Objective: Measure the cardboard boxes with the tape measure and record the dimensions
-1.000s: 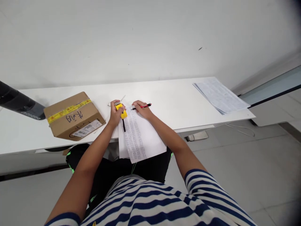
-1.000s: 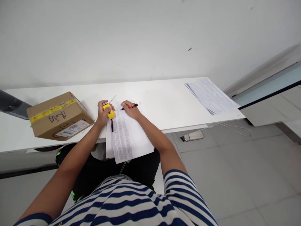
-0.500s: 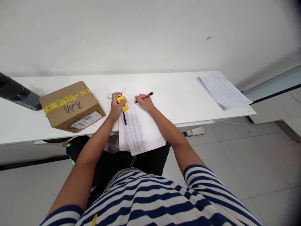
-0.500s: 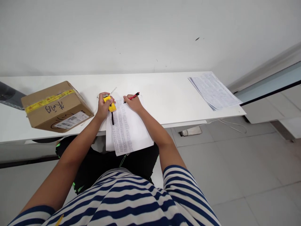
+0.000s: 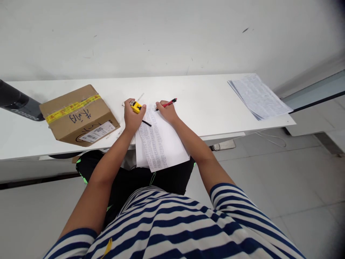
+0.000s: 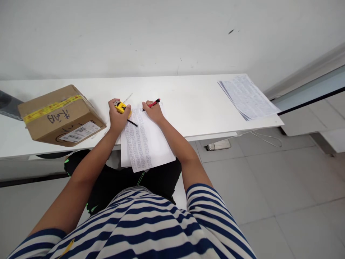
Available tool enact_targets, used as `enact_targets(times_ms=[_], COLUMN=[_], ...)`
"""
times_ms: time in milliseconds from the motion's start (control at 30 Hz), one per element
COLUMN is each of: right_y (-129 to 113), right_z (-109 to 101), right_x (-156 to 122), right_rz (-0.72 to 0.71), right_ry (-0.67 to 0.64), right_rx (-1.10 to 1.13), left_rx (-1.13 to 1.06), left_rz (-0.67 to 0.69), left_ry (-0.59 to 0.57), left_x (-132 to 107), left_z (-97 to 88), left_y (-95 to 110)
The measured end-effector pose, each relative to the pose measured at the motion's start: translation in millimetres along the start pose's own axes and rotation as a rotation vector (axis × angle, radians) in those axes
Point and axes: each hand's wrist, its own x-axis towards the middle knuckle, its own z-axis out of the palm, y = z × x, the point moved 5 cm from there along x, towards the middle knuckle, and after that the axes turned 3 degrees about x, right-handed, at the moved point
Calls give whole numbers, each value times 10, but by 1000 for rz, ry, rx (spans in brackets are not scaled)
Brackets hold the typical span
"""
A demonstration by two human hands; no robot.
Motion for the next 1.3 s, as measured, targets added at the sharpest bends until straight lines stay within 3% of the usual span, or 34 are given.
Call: enact_targets(times_ms=[167, 400, 633, 833, 1000, 1133, 1300], right_y=[-7, 43, 48, 42, 53, 62, 85], right_z=[16, -8, -19, -22, -56, -31, -36], right_x=[-1, -3, 6, -7, -10, 2, 8], right_rz=[2, 4, -10, -9, 4, 6, -1], right_ry=[-44, 16, -11, -3, 84, 16, 39], right_rx=[7, 23, 9, 23, 28, 12, 35], left_rx=[77, 115, 134, 131, 129, 114, 24], left_rz=[-2, -35, 31, -9, 47, 61, 38], left_ry=[149, 216, 210, 226, 191, 190, 153], left_x=[50, 102, 110, 138, 138, 161, 165], left_z=[-45, -89, -78, -74, -74, -70, -45], left_y=[-41, -139, -128, -178, -162, -195, -253])
